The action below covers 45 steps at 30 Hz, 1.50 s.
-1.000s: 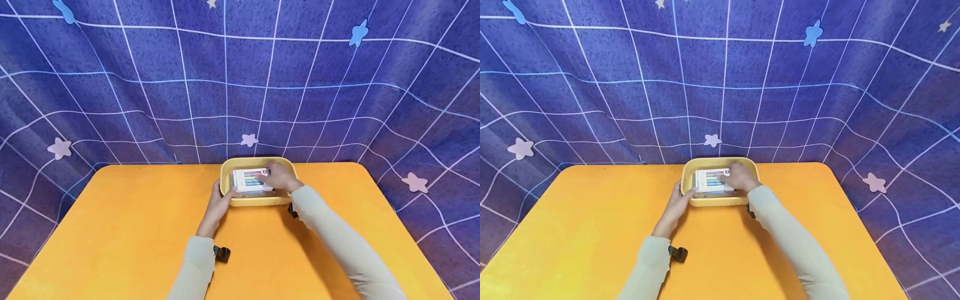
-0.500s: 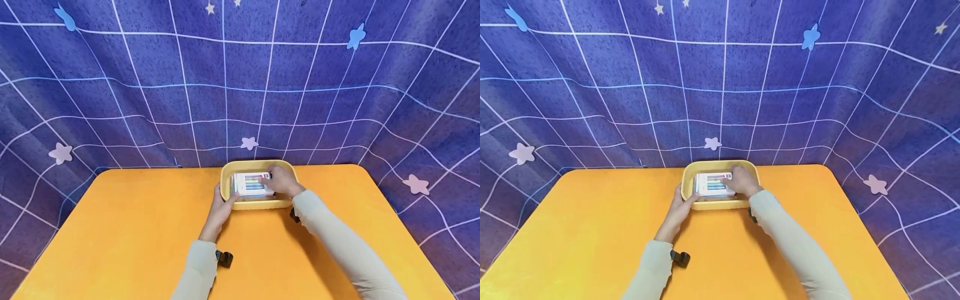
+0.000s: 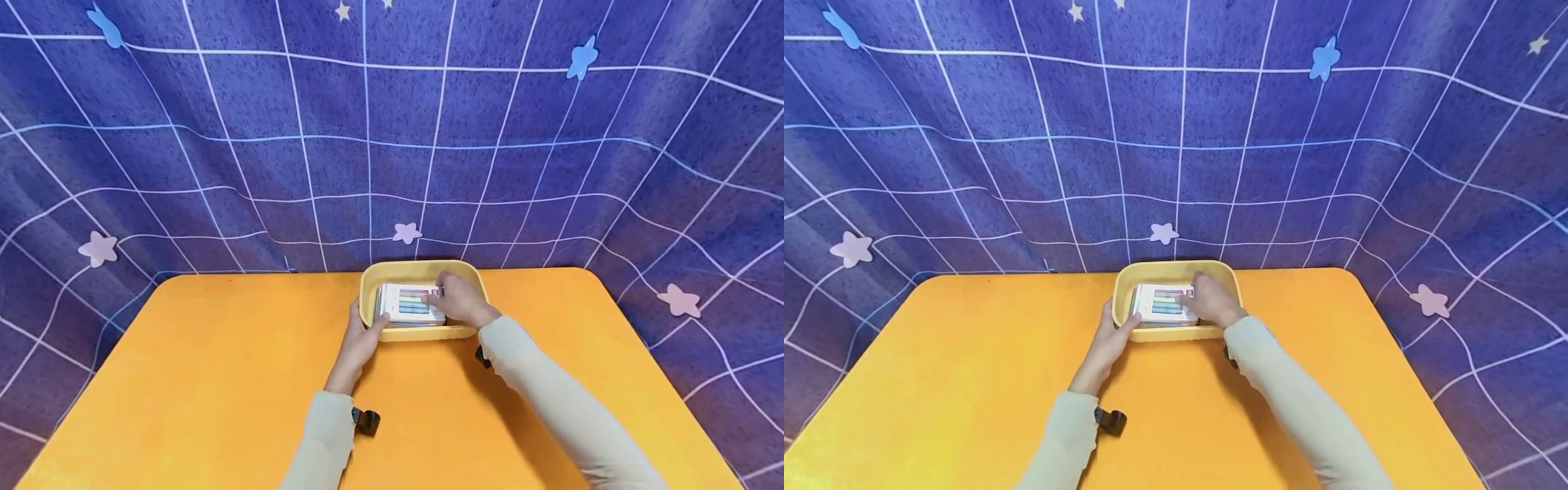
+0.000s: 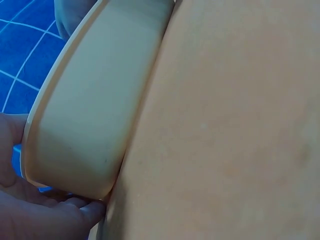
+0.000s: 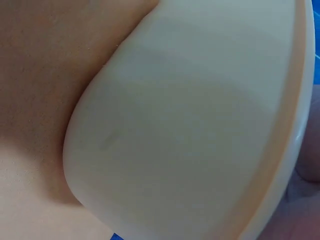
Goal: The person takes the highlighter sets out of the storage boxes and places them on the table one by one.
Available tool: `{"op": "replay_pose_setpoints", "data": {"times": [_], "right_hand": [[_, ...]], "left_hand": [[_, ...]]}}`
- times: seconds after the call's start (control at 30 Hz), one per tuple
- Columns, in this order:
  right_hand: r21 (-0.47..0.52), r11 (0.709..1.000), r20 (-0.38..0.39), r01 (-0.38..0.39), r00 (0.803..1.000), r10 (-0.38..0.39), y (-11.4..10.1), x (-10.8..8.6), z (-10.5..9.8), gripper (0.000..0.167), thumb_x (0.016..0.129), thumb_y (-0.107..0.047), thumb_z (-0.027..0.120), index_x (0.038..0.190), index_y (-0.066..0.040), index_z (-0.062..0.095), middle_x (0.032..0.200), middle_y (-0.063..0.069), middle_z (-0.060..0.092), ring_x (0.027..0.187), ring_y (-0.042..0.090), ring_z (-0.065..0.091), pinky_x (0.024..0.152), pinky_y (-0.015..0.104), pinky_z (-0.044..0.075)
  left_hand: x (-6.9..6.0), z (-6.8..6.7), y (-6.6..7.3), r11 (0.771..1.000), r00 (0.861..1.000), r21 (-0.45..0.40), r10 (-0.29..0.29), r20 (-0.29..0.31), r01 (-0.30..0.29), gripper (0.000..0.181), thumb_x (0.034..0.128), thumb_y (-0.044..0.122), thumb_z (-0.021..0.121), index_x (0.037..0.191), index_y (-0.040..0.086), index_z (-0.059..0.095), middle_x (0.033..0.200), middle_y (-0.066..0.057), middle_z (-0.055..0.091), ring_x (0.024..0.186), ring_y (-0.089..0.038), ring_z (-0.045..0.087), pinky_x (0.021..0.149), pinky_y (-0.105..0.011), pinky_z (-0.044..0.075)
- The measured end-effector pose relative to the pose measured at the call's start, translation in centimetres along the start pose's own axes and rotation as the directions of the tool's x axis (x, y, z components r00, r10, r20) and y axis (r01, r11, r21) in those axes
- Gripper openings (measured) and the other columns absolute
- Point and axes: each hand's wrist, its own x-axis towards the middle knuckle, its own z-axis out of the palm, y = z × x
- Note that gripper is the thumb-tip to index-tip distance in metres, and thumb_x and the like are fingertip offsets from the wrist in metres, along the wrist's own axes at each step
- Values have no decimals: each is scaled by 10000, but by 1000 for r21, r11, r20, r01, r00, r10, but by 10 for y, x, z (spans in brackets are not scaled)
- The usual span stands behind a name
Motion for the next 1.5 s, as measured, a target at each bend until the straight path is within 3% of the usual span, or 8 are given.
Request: {"op": "replay_pose_setpoints", "data": {"times": [0.23,0.4,0.63,0.87,1.1,1.37,1.5], "right_hand": [[-30,999,7,18,1000,-18,0,-4,6,408,933,-416,696,1052,-42,586,756,31,600,666,159,545,605,271,431],[-16,999,-6,35,999,-35,-4,-7,6,389,927,-432,698,1014,-73,577,715,14,609,628,142,550,595,266,411],[-18,999,5,42,999,-42,-8,-9,9,392,924,-421,710,1031,-69,574,714,26,597,621,149,531,577,261,403],[11,999,-2,40,999,-40,-11,-9,3,404,941,-404,692,1083,-48,562,755,55,611,640,166,545,578,274,421],[12,999,-6,30,1000,-30,-10,-9,4,417,933,-399,696,1120,-38,602,782,53,642,666,161,555,604,266,428],[90,996,-42,19,999,-15,-8,-8,6,430,939,-409,689,1113,-27,600,764,45,618,646,148,545,603,269,431],[185,982,-52,39,998,-29,-6,-5,4,373,938,-380,699,1042,-38,591,720,8,528,613,130,473,568,265,404]], "left_hand": [[-1,-2,-1,999,1000,25,-31,-3,31,797,1018,320,581,1619,173,80,1643,-167,289,1539,-352,254,1253,-555,215],[3,-3,-1,999,1000,35,-20,-16,20,793,1005,333,596,1613,167,114,1628,-176,317,1534,-352,264,1254,-554,209],[2,-5,1,999,999,46,-25,-24,26,766,1010,319,590,1608,173,135,1619,-176,335,1534,-352,264,1254,-558,205],[7,-5,9,1000,1000,29,11,-22,-10,780,1003,282,600,1607,139,127,1623,-174,322,1533,-330,266,1263,-527,203],[7,-4,6,999,1000,49,-9,-1,9,787,1007,299,596,1612,156,114,1622,-178,325,1538,-339,255,1260,-540,202],[6,-3,3,999,1000,49,-2,-3,2,787,1006,306,595,1609,151,114,1614,-187,329,1527,-348,274,1250,-558,216],[4,-3,4,998,1000,54,-11,-2,11,803,1001,315,602,1611,164,103,1625,-181,312,1533,-338,264,1255,-548,211]]}}
